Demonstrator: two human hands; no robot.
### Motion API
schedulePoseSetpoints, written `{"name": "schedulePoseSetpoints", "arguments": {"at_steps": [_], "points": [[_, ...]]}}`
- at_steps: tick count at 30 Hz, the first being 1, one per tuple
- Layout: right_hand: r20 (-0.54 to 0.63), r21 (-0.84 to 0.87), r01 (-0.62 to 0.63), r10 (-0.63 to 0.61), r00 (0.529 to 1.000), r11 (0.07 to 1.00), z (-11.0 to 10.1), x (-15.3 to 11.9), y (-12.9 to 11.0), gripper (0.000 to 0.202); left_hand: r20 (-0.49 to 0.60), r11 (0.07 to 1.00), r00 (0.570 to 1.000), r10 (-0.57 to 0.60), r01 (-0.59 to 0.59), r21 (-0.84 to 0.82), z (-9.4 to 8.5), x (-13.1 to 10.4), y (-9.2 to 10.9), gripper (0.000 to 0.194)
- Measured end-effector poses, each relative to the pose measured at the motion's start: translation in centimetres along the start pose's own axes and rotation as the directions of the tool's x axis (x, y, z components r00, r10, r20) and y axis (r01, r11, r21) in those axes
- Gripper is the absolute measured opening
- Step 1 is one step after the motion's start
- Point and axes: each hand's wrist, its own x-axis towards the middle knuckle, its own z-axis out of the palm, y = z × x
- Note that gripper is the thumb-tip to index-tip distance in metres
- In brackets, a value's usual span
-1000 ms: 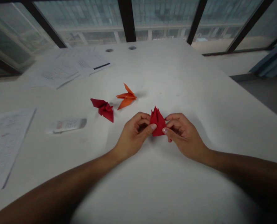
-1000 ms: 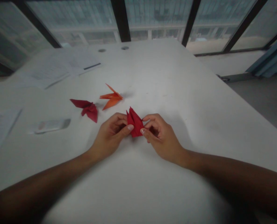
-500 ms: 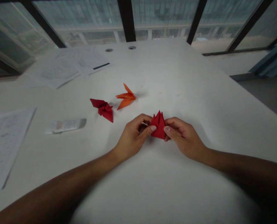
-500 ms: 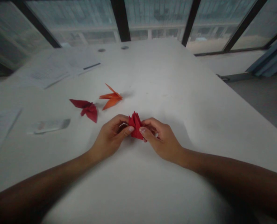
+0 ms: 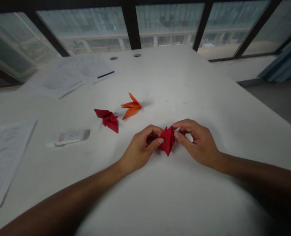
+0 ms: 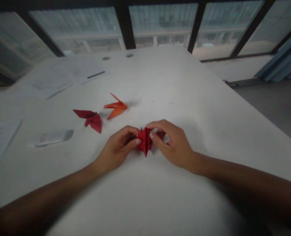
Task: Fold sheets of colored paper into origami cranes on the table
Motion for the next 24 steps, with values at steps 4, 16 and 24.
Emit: {"name": "schedulePoseSetpoints", "arguments": {"at_steps": [4,16,24], "points": [[0.001,-0.068,0.071,-0.071,0.997,0.995,-0.25,0.48,-0.27,0.014,0.023,0.999,1.000,-0.019,0.020,-0.033,-0.17,0.09,-0.15,0.014],[-0.013,-0.054,0.096,-0.097,0.995,0.994,-0.48,0.64,-0.59,0.011,0.020,1.000,1.000,-0.016,0.016,0.011,-0.34,-0.15,-0.22,0.014],[0.066,0.011,0.063,-0.064,0.996,0.998,-0.23,0.31,-0.73,0.010,-0.004,0.997,1.000,-0.005,0.006,0.079,-0.35,-0.27,-0.23,0.016]]}}
